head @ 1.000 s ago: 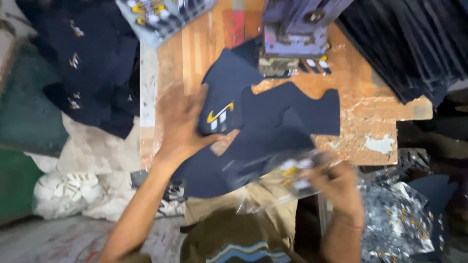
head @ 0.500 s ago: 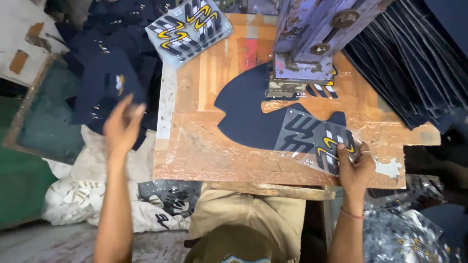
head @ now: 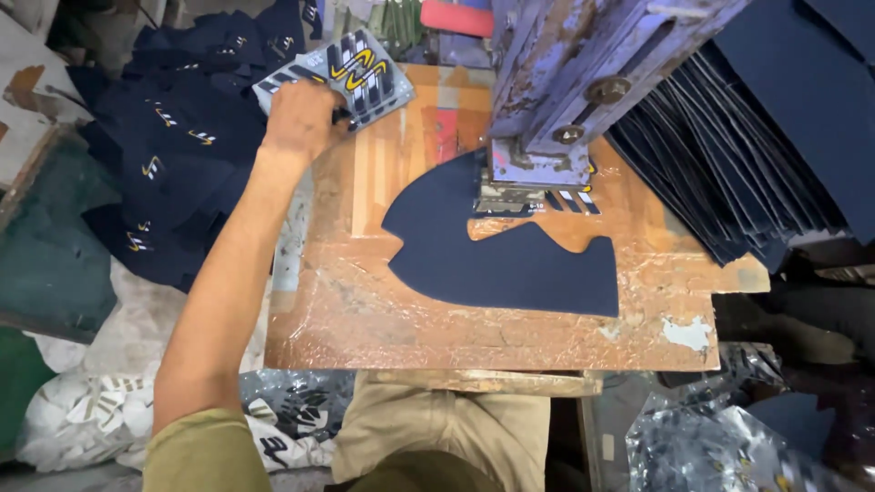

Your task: Applying decorative labels or decals onto pre-cut fabric pieces using an industrial press.

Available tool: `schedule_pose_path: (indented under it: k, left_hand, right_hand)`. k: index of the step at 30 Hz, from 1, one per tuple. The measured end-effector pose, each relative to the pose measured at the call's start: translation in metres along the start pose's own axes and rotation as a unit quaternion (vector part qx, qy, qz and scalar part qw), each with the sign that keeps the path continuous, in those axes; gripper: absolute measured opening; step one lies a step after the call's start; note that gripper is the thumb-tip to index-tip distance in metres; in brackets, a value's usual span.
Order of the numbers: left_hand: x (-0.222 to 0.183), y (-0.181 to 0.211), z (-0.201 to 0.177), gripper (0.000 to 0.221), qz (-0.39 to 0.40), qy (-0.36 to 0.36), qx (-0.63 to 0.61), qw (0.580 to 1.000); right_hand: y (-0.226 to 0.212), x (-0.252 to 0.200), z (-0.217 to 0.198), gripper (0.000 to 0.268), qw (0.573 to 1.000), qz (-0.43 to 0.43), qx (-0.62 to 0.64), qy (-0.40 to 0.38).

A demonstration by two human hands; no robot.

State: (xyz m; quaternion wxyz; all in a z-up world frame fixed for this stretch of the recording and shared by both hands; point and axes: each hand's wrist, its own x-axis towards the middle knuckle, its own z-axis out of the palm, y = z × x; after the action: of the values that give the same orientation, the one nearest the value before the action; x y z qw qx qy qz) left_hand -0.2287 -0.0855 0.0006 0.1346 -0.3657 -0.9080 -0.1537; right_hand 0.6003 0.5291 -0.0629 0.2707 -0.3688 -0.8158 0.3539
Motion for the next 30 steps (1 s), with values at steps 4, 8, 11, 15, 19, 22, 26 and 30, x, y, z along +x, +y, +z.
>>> schedule_pose_path:
  k: [4,8,11,15,19,22,26,30]
  left_hand:
    - [-0.003,-0.003,-0.005,0.009,-0.005,-0.005,0.024,1.0]
    - [-0.043,0.057,-0.084,0.012,-0.002,0.219,-0.038,0.975]
    - [-0.103,0.136,-0.1,0.007,0.03,0.206,-0.112,0.972]
    - [-0.188,0.249,-0.059,0.034,0.186,-0.036,-0.219,0.957]
    - [-0.189,0.255,-0.048,0.04,0.26,-0.058,-0.224,0.937]
    - [-0.143,0.218,-0.053,0.052,0.162,-0.037,-0.298,0.94]
    - [-0.071,0.176,-0.027,0.063,0.013,0.061,-0.244,0.968]
    - [-0.016,0.162,0.028,0.058,-0.111,-0.033,-0.302,0.946]
  right_hand:
    - [0.001,0.083,0.073,0.034,0.988,-0.037,-0.144,0.053]
    - [-0.191,0.001,0.165,0.037,0.998,-0.025,-0.059,-0.003]
    - [-0.323,-0.014,0.238,0.063,0.966,0.012,0.162,-0.203]
    - [-0.378,0.006,0.332,0.064,0.836,0.086,0.329,-0.431]
    - [-0.312,0.006,0.341,0.041,0.898,-0.013,0.225,-0.378]
    - [-0.281,0.027,0.295,0.01,0.963,-0.06,0.16,-0.209]
    - [-0.293,0.043,0.275,0.014,0.993,-0.042,0.09,-0.069]
    - [-0.294,0.047,0.279,0.02,0.989,0.071,0.129,-0.026]
